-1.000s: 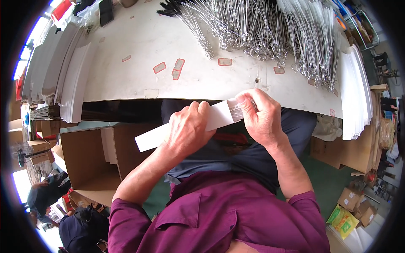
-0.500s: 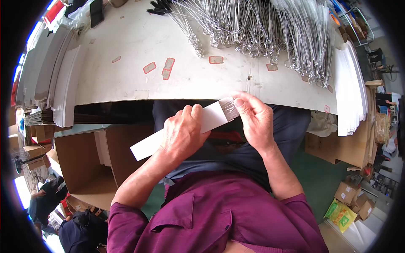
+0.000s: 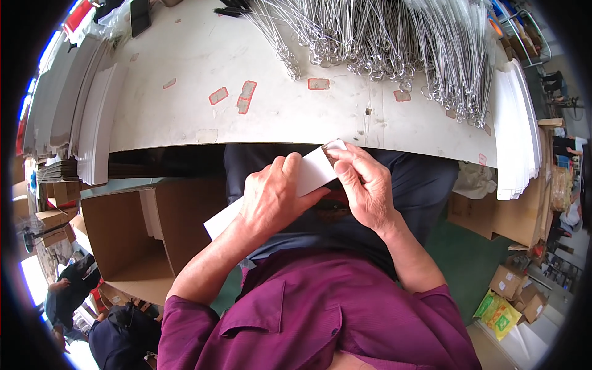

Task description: Manual assembly and packaging of cleaning brushes or test-tube brushes into paper sleeves.

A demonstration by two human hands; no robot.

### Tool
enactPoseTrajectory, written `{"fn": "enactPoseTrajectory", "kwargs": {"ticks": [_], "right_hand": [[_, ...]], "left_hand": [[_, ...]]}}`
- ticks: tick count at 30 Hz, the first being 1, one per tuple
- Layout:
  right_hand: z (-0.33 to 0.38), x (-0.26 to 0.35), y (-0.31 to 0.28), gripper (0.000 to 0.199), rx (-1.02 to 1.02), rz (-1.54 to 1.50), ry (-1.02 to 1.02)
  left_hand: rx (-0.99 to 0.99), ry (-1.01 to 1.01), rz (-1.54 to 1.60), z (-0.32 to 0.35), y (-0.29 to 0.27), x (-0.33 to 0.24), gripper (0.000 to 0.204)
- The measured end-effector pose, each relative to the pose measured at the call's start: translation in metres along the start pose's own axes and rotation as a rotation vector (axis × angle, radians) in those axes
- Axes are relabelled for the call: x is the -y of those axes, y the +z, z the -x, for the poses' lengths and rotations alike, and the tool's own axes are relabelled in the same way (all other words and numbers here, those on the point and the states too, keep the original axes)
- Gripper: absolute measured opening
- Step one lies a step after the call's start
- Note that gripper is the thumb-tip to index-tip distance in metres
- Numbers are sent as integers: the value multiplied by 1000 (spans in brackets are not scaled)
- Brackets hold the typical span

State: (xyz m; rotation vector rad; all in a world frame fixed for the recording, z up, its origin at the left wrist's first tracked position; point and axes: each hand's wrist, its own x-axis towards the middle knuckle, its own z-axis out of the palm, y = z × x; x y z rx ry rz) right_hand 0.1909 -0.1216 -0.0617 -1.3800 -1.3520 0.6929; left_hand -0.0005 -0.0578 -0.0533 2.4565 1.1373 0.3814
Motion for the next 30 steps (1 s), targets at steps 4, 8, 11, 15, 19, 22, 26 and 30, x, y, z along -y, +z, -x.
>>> {"fn": "enactPoseTrajectory", "kwargs": {"ticks": [4,8,11,15,19,22,26,30], "right_hand": [[5,12,-9,21,66,-87,172],[16,8,-3,18,-47,78,62],[18,11,-2,16,18,106,2],[17,12,-12,19,163,-17,75],[21,10,-14,23,237,-132,184],[23,10,-15,28,330,-86,182],[28,10,-12,36,313,-203,253],[35,10,2,40,156,-124,287]], "left_hand": [[45,-41,74,0,-4,-1,71],[87,-69,197,4,-4,-6,72],[25,-42,253,5,1,-7,72],[34,-53,244,12,7,-4,73],[34,-77,333,13,10,-9,74],[41,-82,435,13,15,-6,74],[83,-135,552,13,15,-10,73],[86,-153,570,11,14,-9,63]]}}
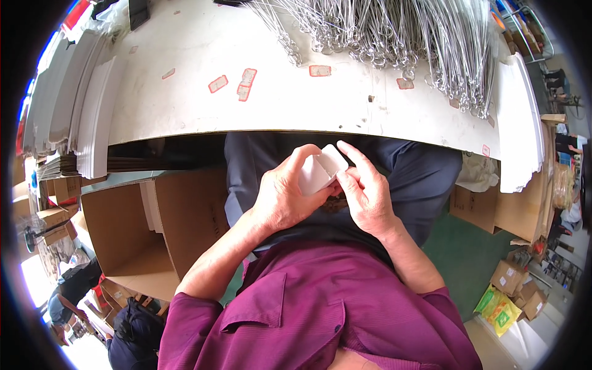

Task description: Manual assembly and packaging of cleaning brushes or test-tube brushes into paper sleeves.

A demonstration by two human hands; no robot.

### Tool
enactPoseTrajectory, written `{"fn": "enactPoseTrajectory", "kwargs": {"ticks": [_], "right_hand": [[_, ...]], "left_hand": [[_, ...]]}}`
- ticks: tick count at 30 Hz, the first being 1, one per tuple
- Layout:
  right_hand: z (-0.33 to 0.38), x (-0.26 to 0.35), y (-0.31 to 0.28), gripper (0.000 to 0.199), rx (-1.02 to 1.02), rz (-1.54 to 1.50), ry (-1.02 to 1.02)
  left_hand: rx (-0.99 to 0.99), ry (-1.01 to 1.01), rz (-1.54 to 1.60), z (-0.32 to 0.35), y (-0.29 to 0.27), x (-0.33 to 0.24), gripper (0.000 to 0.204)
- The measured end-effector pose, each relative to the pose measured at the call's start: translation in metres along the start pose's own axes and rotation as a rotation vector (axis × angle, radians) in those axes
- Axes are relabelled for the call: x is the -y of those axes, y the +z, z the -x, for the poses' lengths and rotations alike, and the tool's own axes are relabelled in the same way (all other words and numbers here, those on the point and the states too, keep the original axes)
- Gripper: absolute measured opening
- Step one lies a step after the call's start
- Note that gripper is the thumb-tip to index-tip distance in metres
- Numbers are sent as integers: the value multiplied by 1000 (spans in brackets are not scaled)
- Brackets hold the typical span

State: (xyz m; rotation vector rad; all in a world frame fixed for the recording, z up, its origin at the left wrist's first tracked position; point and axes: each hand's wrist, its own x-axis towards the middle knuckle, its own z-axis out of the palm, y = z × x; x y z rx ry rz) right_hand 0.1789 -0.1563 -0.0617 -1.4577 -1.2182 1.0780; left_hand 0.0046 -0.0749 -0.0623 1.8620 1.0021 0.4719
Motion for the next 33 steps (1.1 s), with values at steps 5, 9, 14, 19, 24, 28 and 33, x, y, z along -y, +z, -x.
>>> {"fn": "enactPoseTrajectory", "kwargs": {"ticks": [5,9,14,19,24,28,33], "right_hand": [[0,-7,3,19,-40,-246,187],[-4,-2,4,10,-73,233,-9],[-10,-2,9,17,-82,401,-347],[-10,-3,14,15,-116,204,-65],[-11,-5,30,14,-105,68,90],[-14,-17,39,16,-172,-160,181],[-17,-21,30,17,-192,-197,191]], "left_hand": [[47,44,-63,1,4,6,55],[-14,87,-141,6,11,10,58],[-49,1,-126,10,14,8,62],[-91,35,-213,12,21,9,68],[-106,6,-259,14,21,14,68],[-184,76,-271,14,23,15,59],[-159,77,-309,17,22,20,53]]}}
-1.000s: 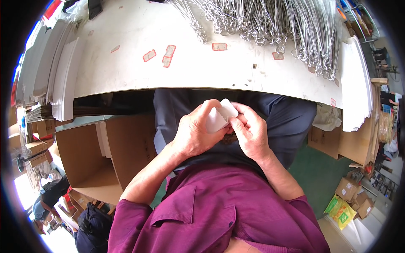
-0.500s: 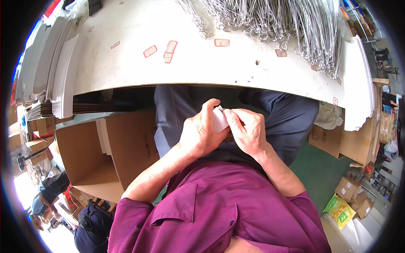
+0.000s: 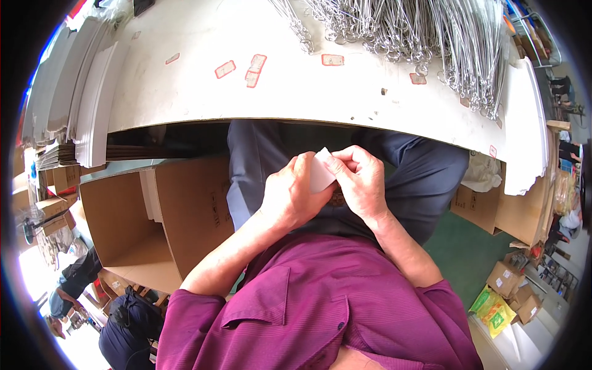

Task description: Manual assembly and packaging of cleaning brushes or test-tube brushes into paper sleeves.

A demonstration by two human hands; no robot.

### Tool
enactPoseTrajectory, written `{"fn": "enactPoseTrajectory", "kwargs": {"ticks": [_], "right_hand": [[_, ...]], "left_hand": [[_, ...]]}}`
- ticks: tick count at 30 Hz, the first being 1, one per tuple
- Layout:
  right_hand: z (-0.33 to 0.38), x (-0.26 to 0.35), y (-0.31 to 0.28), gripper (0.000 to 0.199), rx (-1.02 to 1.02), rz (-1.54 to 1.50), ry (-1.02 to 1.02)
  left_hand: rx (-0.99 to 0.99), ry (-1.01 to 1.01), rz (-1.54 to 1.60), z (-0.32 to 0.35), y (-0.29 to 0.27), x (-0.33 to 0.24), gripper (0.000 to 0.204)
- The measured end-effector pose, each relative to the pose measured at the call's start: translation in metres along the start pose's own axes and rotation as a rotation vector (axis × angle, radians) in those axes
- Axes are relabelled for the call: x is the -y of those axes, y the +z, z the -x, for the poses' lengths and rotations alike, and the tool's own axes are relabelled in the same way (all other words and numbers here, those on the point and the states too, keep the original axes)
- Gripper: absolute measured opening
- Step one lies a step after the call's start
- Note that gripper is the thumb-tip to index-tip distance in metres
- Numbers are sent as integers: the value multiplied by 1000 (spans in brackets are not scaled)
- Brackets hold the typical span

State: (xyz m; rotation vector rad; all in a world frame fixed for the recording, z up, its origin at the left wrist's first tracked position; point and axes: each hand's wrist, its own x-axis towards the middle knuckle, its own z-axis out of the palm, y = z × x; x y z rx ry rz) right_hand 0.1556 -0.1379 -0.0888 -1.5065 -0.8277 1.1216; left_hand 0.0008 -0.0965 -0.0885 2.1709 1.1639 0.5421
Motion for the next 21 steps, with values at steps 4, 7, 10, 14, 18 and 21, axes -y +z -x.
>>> {"fn": "enactPoseTrajectory", "kwargs": {"ticks": [4,7,10,14,18,21], "right_hand": [[-1,9,-4,20,79,-1,92],[1,13,-1,22,39,-24,120],[4,8,-2,21,12,-6,170],[6,-7,6,20,-91,116,-97],[8,0,10,18,-102,289,-257],[9,-6,6,16,-48,217,-188]], "left_hand": [[74,-124,22,6,-2,1,57],[88,-139,21,6,-1,0,57],[96,-129,19,6,0,0,56],[5,-13,-15,7,4,1,53],[-38,-14,-40,8,1,0,56],[-6,-89,3,7,1,4,58]]}}
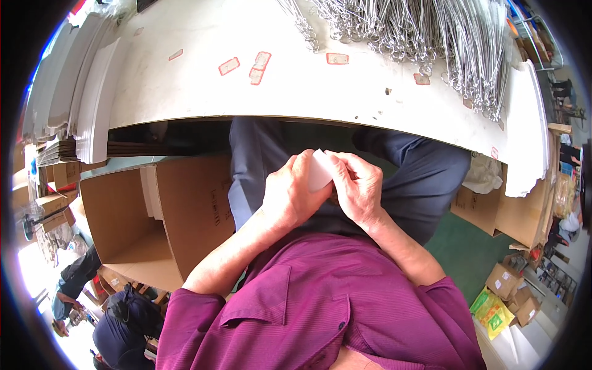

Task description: Manual assembly and packaging of cleaning brushes or test-tube brushes into paper sleeves.

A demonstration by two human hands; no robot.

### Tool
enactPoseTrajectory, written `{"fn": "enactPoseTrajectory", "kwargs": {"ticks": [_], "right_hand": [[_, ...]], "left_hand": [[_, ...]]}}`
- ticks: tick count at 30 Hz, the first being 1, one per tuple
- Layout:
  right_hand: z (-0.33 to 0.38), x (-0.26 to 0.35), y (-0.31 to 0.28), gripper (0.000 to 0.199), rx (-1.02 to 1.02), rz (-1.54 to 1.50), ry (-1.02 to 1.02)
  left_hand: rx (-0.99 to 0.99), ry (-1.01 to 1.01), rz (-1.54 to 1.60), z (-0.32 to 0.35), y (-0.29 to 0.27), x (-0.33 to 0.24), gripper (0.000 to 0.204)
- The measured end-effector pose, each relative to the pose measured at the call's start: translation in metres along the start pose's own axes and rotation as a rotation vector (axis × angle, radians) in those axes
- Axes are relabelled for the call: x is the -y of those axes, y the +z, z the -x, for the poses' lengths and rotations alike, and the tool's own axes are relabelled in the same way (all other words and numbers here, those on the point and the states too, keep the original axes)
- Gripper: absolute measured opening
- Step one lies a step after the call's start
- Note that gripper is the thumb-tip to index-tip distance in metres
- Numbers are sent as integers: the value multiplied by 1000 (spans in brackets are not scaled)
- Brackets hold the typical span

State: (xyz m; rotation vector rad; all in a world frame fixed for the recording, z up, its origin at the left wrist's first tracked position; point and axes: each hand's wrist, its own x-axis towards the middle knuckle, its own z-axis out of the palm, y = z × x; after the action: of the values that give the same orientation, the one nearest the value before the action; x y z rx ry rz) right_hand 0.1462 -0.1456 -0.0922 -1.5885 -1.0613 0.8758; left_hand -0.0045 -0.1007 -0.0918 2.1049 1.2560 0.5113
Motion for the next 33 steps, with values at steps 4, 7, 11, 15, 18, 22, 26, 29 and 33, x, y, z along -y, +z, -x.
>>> {"fn": "enactPoseTrajectory", "kwargs": {"ticks": [4,7,11,15,18,22,26,29,33], "right_hand": [[9,-16,1,30,14,3,-183],[11,-13,0,39,82,19,-139],[10,-1,1,43,136,150,-182],[9,4,11,34,114,23,-225],[6,2,10,28,59,-70,-96],[-7,8,4,33,29,-266,-42],[-31,26,-1,30,125,91,-385],[-57,48,-5,19,-9,307,-639],[-90,32,-5,11,-87,332,-595]], "left_hand": [[39,0,42,-2,2,1,57],[53,-9,56,-4,0,2,55],[41,-22,97,-5,-5,7,50],[43,-85,50,-2,-13,-1,43],[71,-82,164,-1,-14,2,56],[407,-272,398,-2,-72,8,51],[360,-241,370,18,-120,42,32],[-113,-209,110,8,-173,65,28],[-324,-223,-410,-28,-240,117,24]]}}
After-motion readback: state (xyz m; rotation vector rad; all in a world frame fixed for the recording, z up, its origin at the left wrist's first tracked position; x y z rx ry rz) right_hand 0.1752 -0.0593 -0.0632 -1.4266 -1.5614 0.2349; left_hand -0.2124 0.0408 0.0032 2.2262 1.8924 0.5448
